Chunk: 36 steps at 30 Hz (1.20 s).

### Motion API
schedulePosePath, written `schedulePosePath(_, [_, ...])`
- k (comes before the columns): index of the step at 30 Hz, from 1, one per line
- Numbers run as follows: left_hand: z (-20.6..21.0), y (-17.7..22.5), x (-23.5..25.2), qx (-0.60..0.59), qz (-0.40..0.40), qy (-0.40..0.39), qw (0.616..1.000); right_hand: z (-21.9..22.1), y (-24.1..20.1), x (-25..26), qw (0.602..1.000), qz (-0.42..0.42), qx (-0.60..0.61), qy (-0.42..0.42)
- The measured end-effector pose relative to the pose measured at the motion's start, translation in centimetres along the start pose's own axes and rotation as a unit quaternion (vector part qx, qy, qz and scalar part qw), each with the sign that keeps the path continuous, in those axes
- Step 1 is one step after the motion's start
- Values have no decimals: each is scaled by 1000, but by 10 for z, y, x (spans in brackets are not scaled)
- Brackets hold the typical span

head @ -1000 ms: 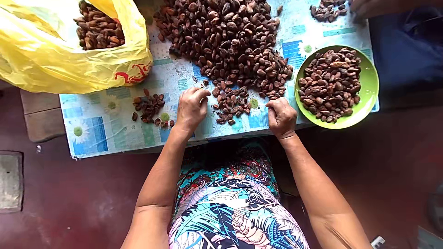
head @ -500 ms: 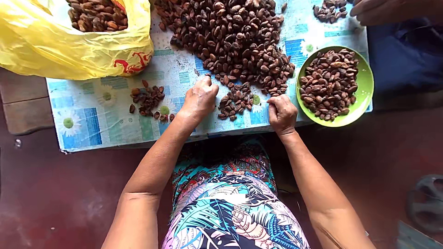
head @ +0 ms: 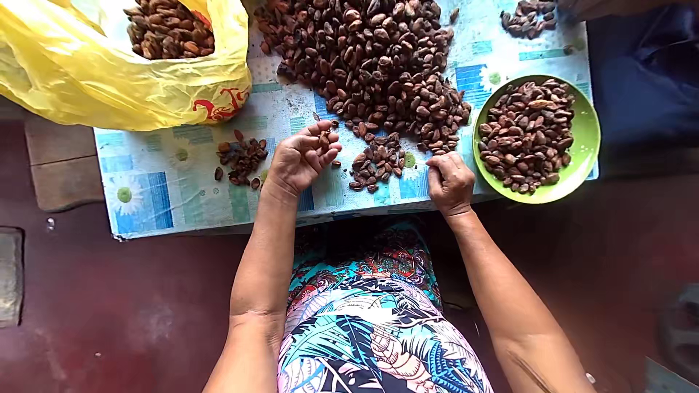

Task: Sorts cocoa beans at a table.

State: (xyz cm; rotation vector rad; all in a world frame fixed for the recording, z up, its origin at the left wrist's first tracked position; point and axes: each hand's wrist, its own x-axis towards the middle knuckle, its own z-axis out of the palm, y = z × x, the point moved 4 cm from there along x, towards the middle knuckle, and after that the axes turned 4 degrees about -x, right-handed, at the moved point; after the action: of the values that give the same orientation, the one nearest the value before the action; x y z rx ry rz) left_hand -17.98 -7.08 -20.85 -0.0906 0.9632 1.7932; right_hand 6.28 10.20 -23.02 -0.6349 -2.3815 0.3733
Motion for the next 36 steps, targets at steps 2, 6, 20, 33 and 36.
schedulePosePath(2, [4, -3, -4, -9, -8, -7, 1000, 0, 0, 0, 1000, -1, 0, 6])
schedulePosePath(6, [9, -10, -8, -33, -24, -6, 999, 1, 1, 0, 1000, -2, -1, 11])
schedulePosePath(20, [27, -24, -3, 732, 182, -4, 657, 0, -1, 0, 1000, -7, -2, 25])
schedulePosePath(33, [39, -41, -12, 777, 230, -44, 585, -1, -1, 0, 1000, -8, -5, 16])
schedulePosePath(36, [43, -42, -10, 775, 217, -33, 592, 0, -1, 0, 1000, -6, -5, 17])
